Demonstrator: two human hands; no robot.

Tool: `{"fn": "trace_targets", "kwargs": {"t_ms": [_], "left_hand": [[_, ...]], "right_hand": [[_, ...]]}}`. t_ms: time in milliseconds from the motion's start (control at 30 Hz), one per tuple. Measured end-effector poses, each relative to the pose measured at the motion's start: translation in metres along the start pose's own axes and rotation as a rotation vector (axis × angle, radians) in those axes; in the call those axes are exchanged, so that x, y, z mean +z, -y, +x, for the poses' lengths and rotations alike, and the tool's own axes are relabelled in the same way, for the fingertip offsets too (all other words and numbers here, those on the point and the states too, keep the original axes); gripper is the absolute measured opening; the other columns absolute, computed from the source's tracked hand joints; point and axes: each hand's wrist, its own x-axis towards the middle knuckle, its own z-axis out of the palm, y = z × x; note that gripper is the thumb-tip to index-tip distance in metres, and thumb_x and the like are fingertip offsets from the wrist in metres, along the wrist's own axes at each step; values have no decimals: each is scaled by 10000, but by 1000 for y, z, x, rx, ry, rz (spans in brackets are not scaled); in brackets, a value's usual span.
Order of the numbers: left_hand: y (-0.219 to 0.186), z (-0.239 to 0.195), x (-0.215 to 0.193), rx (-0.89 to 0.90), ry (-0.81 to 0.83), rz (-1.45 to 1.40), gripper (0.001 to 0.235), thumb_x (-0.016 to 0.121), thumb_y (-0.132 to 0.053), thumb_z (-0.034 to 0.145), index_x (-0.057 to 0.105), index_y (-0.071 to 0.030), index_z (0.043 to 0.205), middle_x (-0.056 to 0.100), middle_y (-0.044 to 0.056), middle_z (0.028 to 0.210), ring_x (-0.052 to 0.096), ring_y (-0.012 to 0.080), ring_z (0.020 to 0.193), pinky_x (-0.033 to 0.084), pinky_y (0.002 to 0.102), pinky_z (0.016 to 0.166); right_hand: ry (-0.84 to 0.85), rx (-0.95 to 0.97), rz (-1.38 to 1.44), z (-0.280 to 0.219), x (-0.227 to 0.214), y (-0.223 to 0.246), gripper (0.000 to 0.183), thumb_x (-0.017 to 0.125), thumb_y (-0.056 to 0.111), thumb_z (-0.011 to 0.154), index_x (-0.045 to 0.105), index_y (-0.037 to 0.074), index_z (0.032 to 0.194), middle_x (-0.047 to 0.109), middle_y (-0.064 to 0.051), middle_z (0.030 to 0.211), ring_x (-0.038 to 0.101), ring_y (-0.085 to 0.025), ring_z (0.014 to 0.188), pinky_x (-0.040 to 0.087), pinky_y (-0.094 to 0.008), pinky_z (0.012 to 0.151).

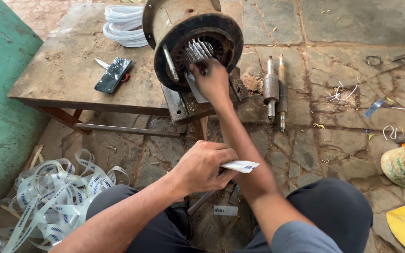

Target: The person places small pieces of white insulation paper into the slots of an electric motor stator by hand and using a thin tool.

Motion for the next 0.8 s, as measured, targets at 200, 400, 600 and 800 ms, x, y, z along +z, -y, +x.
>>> {"fn": "trace_targets", "kwargs": {"t_ms": [200, 400, 600, 800], "left_hand": [[3, -6, -3, 125, -31, -36, 169, 762, -86, 765, 698, -38, 913, 716, 95, 839, 720, 277, 750, 589, 391, 678], [2, -8, -12, 53, -60, -2, 193, 797, -106, 737, 702, -40, 891, 697, 105, 793, 712, 275, 702, 573, 391, 624], [2, -4, -17, -79, -18, 11, 139, 776, -78, 752, 709, -40, 867, 667, 97, 712, 690, 264, 617, 557, 386, 579], [7, -5, -21, -57, -71, 10, 146, 766, -68, 732, 684, -38, 850, 682, 110, 767, 703, 297, 683, 556, 395, 618]], "right_hand": [[20, 138, 117, -50, -20, 27, 272, 859, 313, 806, 818, 63, 905, 780, -47, 727, 715, -128, 600, 549, -298, 599], [-135, 35, 153, -41, 5, 17, 133, 757, 176, 858, 824, 64, 883, 765, -58, 681, 695, -107, 526, 537, -258, 528], [-191, 33, 268, -34, 6, 18, 169, 779, 208, 830, 798, 41, 850, 750, -78, 656, 695, -140, 523, 537, -302, 519], [-213, 42, 146, -43, 12, 22, 190, 754, 219, 883, 814, 50, 818, 719, -96, 610, 671, -180, 483, 492, -330, 525]]}}
